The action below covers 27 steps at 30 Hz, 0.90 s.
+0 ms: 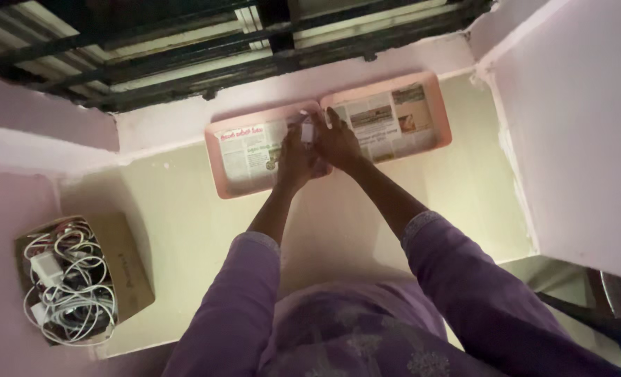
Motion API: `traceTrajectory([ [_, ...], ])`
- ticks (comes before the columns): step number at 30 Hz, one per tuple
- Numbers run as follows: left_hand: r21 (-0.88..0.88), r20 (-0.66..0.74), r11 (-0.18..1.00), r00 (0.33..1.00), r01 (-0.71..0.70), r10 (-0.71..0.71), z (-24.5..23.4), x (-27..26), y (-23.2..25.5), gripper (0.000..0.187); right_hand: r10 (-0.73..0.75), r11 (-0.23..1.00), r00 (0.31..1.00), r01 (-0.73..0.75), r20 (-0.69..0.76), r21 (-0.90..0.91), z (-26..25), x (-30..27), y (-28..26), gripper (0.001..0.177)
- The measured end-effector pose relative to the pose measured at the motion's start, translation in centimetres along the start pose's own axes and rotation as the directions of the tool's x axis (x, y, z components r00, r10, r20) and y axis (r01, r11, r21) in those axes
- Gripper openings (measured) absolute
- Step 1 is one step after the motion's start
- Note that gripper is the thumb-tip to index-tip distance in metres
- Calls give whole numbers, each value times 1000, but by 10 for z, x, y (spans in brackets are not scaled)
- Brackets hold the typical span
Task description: The person untangles several power adapters and white cables from a box and places them into sections of a pink tray.
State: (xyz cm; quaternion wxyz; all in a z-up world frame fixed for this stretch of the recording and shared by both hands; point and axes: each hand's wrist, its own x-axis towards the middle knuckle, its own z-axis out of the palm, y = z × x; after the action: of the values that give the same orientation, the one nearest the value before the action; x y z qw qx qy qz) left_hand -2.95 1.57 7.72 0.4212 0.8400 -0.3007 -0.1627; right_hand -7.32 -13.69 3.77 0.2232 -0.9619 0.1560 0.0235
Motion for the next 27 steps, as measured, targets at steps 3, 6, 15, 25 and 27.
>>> traceTrajectory([
  [3,269,3,959,996,86,-90,8,-23,-5,105,-8,1000,1000,9,14,-20,0,-16,6,81],
  [6,502,33,859,990,104,-139,26,-49,-38,94,-47,999,998,48,-40,22,-1,-43,12,88],
  [15,687,11,726,997,46,-73,45,-124,-74,77,-39,997,976,23,-215,-78,15,-134,3,96],
  [25,673,32,740,999,6,-37,42,-145,-63,82,-86,996,994,86,-63,-12,21,-167,27,99],
  [27,670,31,742,1000,-21,1,39,-144,-62,82,-101,995,992,100,-80,-17,18,-168,26,97],
])
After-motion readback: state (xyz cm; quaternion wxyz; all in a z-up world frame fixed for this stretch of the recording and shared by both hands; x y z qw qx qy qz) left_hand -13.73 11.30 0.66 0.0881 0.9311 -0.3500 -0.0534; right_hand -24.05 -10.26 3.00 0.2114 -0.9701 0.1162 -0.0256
